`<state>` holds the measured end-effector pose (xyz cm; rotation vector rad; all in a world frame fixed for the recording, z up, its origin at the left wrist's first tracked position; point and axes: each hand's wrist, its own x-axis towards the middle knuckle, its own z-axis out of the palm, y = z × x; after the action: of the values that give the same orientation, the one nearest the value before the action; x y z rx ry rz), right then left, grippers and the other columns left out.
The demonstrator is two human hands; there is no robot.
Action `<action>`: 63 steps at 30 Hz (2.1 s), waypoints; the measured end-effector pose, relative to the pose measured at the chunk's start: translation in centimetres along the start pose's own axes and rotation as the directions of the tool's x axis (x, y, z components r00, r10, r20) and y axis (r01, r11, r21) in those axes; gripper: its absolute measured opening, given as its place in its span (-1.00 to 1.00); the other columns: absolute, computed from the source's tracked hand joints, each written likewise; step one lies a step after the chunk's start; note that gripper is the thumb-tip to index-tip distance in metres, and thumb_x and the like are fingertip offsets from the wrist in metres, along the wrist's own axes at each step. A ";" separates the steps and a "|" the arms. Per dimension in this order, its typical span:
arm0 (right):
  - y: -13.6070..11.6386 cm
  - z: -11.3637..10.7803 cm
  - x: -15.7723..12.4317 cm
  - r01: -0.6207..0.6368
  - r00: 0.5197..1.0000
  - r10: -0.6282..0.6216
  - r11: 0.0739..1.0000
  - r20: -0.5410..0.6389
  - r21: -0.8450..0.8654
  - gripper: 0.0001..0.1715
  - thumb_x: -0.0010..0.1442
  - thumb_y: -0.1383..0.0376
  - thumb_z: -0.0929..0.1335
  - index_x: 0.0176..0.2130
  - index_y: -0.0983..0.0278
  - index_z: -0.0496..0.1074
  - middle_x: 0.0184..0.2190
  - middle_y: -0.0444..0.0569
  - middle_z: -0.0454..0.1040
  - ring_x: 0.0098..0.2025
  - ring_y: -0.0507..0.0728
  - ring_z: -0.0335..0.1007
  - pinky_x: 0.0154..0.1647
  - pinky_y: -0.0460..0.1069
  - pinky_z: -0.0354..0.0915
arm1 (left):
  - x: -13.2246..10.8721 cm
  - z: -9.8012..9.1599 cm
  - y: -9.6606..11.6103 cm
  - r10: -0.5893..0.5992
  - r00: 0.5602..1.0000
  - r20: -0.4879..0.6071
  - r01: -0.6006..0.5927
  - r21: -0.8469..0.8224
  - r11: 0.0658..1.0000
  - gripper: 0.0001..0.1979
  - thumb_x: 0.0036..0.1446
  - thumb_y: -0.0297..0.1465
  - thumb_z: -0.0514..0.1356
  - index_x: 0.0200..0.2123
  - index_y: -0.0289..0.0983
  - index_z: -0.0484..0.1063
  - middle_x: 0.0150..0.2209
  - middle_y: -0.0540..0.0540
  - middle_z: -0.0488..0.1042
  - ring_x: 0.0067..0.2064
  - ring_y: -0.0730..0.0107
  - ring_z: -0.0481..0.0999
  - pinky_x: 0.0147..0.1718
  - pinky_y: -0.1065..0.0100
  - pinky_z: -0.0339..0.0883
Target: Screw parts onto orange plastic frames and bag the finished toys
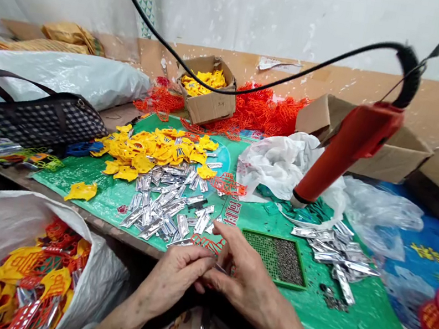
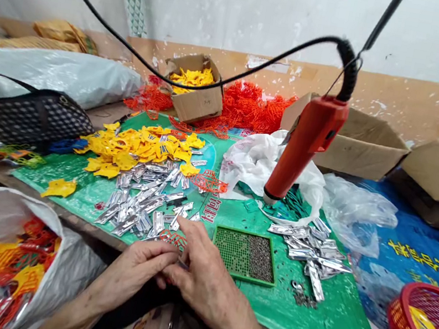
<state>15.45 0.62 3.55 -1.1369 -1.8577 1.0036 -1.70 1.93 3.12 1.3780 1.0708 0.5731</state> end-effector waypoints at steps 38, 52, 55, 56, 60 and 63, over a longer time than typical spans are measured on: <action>1.1 -1.6 -2.6 0.177 0.920 -0.224 0.970 -0.322 -0.170 -0.86 0.29 0.40 0.27 -0.22 0.20 0.41 -0.32 -0.06 0.49 -0.26 0.07 0.43 -0.23 -0.08 0.35 | -0.3 -0.2 -0.7 -0.040 0.975 -0.220 0.040 -0.005 0.999 -0.73 0.21 -0.26 0.09 -0.17 -0.33 0.43 -0.55 0.03 0.48 -0.70 0.59 0.28 -0.68 0.51 0.17; 1.7 -0.6 -3.4 0.288 0.913 -0.373 0.877 -0.165 -0.385 -0.77 0.28 0.50 0.24 -0.15 0.23 0.37 -0.33 -0.02 0.44 -0.34 0.02 0.45 -0.37 -0.14 0.39 | -1.0 -0.2 -0.9 0.064 0.998 0.019 -0.052 -0.378 0.924 -0.67 0.29 -0.26 0.08 0.01 -0.22 0.50 -0.06 -0.10 0.59 -0.08 0.24 0.55 -0.02 0.21 0.41; 1.7 -0.4 -3.7 0.294 0.906 -0.387 0.868 -0.174 -0.399 -0.76 0.27 0.51 0.24 -0.14 0.24 0.37 -0.33 -0.01 0.45 -0.35 0.02 0.45 -0.37 -0.14 0.39 | -1.4 -0.1 -0.4 0.106 0.994 -0.036 -0.110 -0.145 0.983 -0.66 0.29 -0.27 0.07 0.02 -0.21 0.51 -0.13 -0.09 0.61 -0.10 0.22 0.55 -0.02 0.22 0.39; 1.8 -0.4 -3.8 0.297 0.901 -0.395 0.864 -0.181 -0.408 -0.76 0.27 0.52 0.24 -0.15 0.23 0.37 -0.33 -0.01 0.45 -0.35 0.02 0.45 -0.37 -0.14 0.40 | -1.5 0.1 -0.2 0.132 0.989 -0.066 -0.133 -0.021 0.991 -0.67 0.27 -0.29 0.09 0.01 -0.22 0.52 -0.18 -0.08 0.62 -0.11 0.21 0.55 -0.04 0.24 0.39; 2.0 0.1 -4.0 0.321 0.855 -0.459 0.834 -0.241 -0.448 -0.71 0.23 0.55 0.25 -0.14 0.23 0.36 -0.29 0.02 0.44 -0.32 0.03 0.46 -0.35 -0.13 0.42 | -1.7 0.7 0.0 0.271 0.957 -0.101 -0.235 0.274 0.932 -0.68 0.24 -0.34 0.11 0.00 -0.23 0.53 -0.36 -0.04 0.63 -0.27 0.25 0.59 -0.25 0.34 0.43; 2.0 0.3 -4.1 0.333 0.822 -0.493 0.823 -0.287 -0.461 -0.69 0.22 0.55 0.27 -0.10 0.24 0.36 -0.21 0.08 0.43 -0.25 0.06 0.48 -0.30 -0.11 0.46 | -1.7 0.9 -0.6 0.376 0.923 -0.085 -0.332 0.320 0.887 -0.71 0.25 -0.38 0.10 -0.03 -0.21 0.53 -0.31 -0.04 0.65 -0.32 0.32 0.61 -0.29 0.39 0.44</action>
<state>17.33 -2.60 0.87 -0.9833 -1.8916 0.1249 -1.82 -0.09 2.88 1.8457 1.0568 0.8130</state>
